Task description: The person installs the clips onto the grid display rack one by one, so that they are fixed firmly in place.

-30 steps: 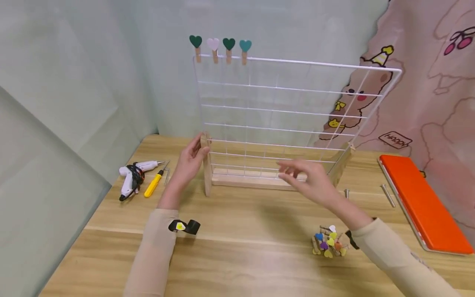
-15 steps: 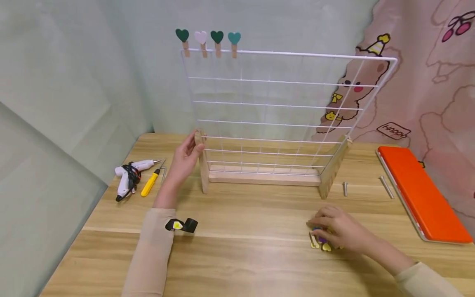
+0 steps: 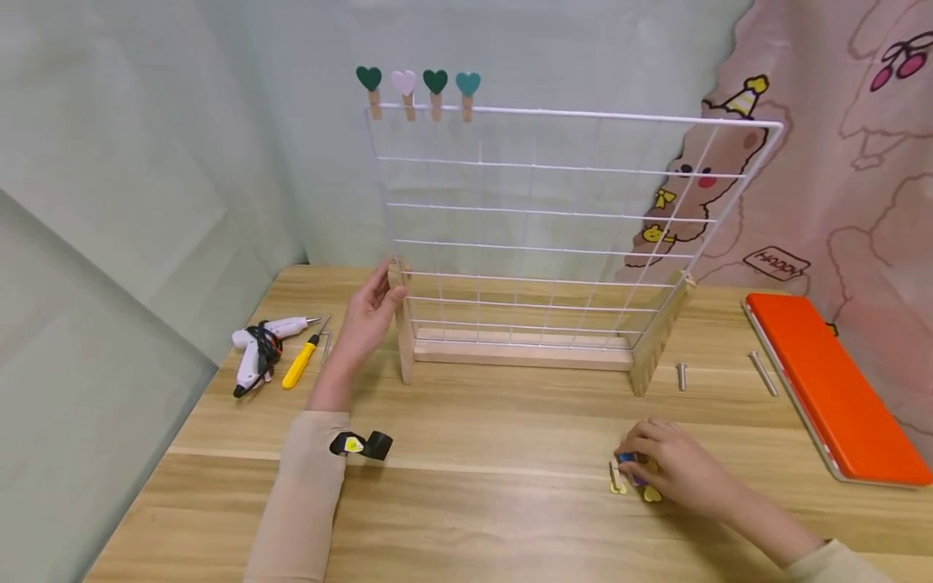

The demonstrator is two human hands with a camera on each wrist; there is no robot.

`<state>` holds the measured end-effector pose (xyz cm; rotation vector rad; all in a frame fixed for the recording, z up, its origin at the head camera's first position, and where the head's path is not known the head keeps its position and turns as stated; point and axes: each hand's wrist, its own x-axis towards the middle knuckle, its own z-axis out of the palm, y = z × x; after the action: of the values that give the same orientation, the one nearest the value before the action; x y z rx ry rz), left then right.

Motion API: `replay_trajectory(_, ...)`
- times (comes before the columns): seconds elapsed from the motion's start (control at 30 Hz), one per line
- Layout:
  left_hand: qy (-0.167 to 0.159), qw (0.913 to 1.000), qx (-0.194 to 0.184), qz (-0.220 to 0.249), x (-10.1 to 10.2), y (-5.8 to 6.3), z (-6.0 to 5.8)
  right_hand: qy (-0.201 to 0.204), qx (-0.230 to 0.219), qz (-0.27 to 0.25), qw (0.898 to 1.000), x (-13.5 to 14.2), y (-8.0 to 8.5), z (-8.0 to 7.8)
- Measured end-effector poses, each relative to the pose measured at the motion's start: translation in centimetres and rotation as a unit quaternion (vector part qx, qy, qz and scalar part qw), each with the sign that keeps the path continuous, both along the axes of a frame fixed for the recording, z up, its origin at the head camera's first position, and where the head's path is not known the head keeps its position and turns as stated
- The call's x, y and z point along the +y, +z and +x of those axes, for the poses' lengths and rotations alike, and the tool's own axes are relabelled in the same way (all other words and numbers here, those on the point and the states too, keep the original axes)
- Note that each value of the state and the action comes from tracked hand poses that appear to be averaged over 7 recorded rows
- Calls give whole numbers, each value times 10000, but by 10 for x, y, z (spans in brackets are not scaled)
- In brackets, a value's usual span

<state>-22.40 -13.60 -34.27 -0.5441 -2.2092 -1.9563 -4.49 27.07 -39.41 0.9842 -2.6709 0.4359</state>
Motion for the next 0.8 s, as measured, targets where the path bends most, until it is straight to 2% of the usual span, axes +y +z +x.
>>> replay_trajectory(0.13, 16, 9999, -128, -75, 0, -2, 1, 214, -442, -405, 9980, 3, 0, -1)
replay_trajectory(0.2, 22, 9998, -189, -76, -1, -1, 2, 281, -809, -573, 9947, 4, 1, -3)
replay_trajectory(0.3, 48, 9995, -294, -80, 0, 6, 7, 190, -1691, -822, 9820, 5, 7, -8)
replay_trajectory(0.37, 59, 9994, -317, -82, 1, 11, 12, 153, -1995, -945, 9752, 3, 12, -16)
replay_trajectory(0.4, 72, 9994, -331, -74, 0, 10, 12, 247, -2009, -1082, 9733, -1, 18, -19)
replay_trajectory(0.57, 50, 9994, -330, -27, -2, -1, 6, 420, -1463, -1304, 9797, -33, 65, -42)
replay_trajectory(0.63, 47, 9994, -332, -25, -3, -3, 3, 536, -1244, -1325, 9819, -44, 85, -56)
replay_trajectory(0.7, 43, 9995, -295, -58, -2, -3, 2, 758, -951, -1318, 9838, -54, 105, -73)
replay_trajectory(0.8, 27, 9998, -202, -61, -1, -2, 0, 1297, -152, -1313, 9827, -73, 144, -97)
